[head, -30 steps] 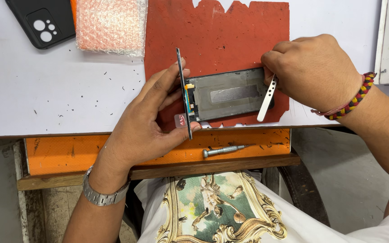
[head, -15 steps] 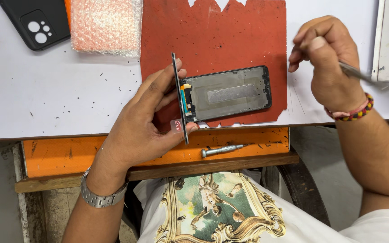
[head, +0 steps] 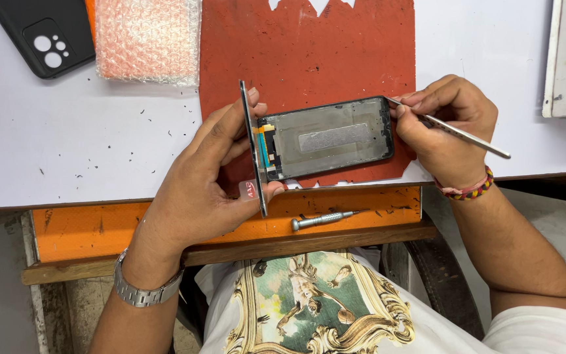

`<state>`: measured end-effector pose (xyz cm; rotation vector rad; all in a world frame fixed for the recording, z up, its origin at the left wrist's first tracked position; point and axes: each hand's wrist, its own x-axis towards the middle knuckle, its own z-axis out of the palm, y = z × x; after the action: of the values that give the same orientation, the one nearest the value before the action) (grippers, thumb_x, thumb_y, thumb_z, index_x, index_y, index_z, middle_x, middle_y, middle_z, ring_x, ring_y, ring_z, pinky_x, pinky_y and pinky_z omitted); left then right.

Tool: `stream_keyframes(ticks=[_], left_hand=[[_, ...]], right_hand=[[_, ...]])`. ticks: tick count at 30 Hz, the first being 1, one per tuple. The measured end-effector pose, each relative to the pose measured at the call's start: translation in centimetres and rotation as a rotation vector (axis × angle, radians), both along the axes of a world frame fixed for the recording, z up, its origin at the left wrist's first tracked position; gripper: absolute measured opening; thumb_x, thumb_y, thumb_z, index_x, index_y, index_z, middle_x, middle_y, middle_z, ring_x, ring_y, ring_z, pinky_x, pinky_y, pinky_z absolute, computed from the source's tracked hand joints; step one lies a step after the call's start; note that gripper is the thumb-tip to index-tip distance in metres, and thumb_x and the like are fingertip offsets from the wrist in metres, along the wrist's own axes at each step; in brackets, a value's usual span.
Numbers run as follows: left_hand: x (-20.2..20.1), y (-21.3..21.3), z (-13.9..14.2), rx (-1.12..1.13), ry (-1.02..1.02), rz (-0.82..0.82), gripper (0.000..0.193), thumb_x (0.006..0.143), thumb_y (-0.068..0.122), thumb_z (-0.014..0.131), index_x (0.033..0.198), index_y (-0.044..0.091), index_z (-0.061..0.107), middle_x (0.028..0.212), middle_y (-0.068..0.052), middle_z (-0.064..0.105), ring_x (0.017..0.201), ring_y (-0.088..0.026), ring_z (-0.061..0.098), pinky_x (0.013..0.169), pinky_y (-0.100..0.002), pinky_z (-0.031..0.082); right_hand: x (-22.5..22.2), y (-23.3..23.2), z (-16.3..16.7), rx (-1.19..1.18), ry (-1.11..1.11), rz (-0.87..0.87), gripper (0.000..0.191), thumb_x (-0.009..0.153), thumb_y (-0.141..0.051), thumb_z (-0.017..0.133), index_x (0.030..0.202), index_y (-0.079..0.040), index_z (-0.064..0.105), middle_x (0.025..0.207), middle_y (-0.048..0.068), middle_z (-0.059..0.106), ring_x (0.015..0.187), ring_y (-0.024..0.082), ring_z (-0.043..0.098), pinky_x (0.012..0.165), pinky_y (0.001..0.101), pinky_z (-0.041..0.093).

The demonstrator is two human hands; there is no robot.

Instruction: The person uses tweezers to remove adhesive residue from the interior frame of a disassembled smartphone. They then place the back cover onto the phone and press it into place.

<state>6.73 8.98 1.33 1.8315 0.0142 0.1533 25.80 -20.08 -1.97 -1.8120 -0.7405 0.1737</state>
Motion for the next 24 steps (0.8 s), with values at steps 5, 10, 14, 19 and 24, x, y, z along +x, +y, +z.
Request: stream_keyframes(ticks=[5,10,14,19,24], left_hand=[[0.0,0.0,0.1,-0.006,0.023,0.000,0.095,0.085,0.015,0.087,0.160,0.010,0.030,0.157,-0.015,0.046,0.147,-0.029,0.051,0.120,-0.043,0.052],[0.0,-0.1,0.0,0.005,0.002,0.000,0.095,0.085,0.014,0.086,0.161,0.013,0.029,0.158,-0.016,0.046,0.148,-0.029,0.051,0.121,-0.043,0.052],[-0.1,-0.1,0.0,0.012,0.023,-0.003,0.097,0.085,0.014,0.085,0.162,0.014,0.027,0.156,-0.015,0.047,0.147,-0.029,0.052,0.121,-0.044,0.051],[-0.1,-0.1,-0.1,-0.012,-0.003,-0.010,0.096,0.088,0.014,0.085,0.163,0.015,0.025,0.157,-0.016,0.046,0.148,-0.030,0.052,0.123,-0.044,0.051],[-0.1,-0.1,-0.2,0.019,0.021,-0.002,0.098,0.085,0.015,0.087,0.162,0.015,0.026,0.155,-0.017,0.047,0.147,-0.030,0.052,0.120,-0.043,0.051]], right_hand=[[-0.6,0.0,0.0,-0.022,-0.134,0.004,0.023,0.101,0.013,0.070,0.092,0.002,0.053,0.097,0.011,0.063,0.099,0.019,0.075,0.089,0.0284,0.066],[-1.4,0.7,0.0,-0.079,-0.306,-0.039,0.028,0.099,0.014,0.074,0.086,0.001,0.052,0.094,0.010,0.061,0.092,0.018,0.073,0.091,0.0302,0.067],[-1.5,1.0,0.2,-0.107,-0.364,-0.056,0.029,0.098,0.014,0.076,0.085,0.001,0.052,0.093,0.011,0.062,0.092,0.019,0.075,0.087,0.0300,0.067],[-1.9,1.2,0.4,-0.068,-0.343,-0.048,0.029,0.100,0.013,0.075,0.087,0.002,0.052,0.094,0.012,0.061,0.095,0.020,0.076,0.092,0.0306,0.068],[-2.0,1.2,0.4,-0.135,-0.404,-0.056,0.028,0.100,0.013,0.076,0.087,0.002,0.054,0.094,0.012,0.063,0.096,0.021,0.076,0.089,0.0292,0.068]])
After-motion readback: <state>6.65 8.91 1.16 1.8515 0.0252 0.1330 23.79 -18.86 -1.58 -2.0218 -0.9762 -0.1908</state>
